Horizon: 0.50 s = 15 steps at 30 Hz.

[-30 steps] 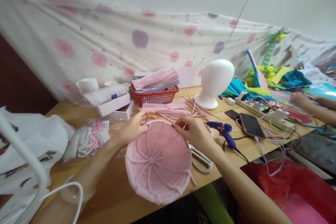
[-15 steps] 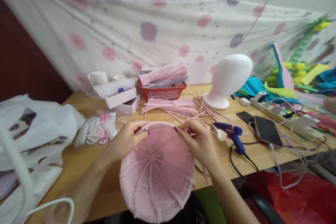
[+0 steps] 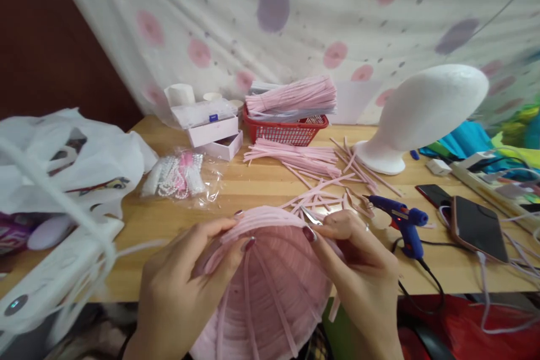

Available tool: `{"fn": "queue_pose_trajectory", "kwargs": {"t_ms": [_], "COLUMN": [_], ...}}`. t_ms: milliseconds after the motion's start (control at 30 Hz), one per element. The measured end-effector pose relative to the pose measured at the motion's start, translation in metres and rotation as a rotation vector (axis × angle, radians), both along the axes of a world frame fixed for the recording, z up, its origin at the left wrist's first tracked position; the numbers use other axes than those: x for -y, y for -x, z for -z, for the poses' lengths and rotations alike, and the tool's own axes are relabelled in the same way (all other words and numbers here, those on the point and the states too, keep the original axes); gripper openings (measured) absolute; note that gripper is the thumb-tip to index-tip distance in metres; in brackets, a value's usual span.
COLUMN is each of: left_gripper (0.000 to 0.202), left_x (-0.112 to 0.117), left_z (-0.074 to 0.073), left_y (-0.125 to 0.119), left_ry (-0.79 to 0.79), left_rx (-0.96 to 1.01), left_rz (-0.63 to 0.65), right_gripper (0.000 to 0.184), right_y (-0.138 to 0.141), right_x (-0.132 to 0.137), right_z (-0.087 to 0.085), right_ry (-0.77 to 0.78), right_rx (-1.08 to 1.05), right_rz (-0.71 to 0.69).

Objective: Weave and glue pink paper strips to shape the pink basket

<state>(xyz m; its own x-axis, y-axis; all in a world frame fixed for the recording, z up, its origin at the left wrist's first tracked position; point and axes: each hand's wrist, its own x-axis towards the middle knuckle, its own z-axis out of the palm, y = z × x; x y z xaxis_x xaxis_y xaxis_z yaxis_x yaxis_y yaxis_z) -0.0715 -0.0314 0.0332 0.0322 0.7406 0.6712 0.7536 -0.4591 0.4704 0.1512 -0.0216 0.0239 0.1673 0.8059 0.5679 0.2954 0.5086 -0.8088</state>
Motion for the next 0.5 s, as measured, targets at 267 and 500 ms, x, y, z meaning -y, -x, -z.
{"fn": "queue_pose_trajectory", "kwargs": {"t_ms": [267, 500], "left_gripper": [0.006, 0.005], "left_x": [0.015, 0.021], "left_z": [-0.007, -0.018], "left_y": [-0.005, -0.011], "left_ry": [-0.05, -0.018], "left_rx": [0.012, -0.03], "left_rz": [-0.025, -0.075], "right_gripper": [0.016, 0.018], "right_y": [0.002, 0.01], "right_x": [0.019, 0.022], "right_z": [0.004, 0.008], "right_ry": [0.044, -0.033], "right_rx": [-0.021, -0.041], "right_rz": [-0.002, 0.025]}}
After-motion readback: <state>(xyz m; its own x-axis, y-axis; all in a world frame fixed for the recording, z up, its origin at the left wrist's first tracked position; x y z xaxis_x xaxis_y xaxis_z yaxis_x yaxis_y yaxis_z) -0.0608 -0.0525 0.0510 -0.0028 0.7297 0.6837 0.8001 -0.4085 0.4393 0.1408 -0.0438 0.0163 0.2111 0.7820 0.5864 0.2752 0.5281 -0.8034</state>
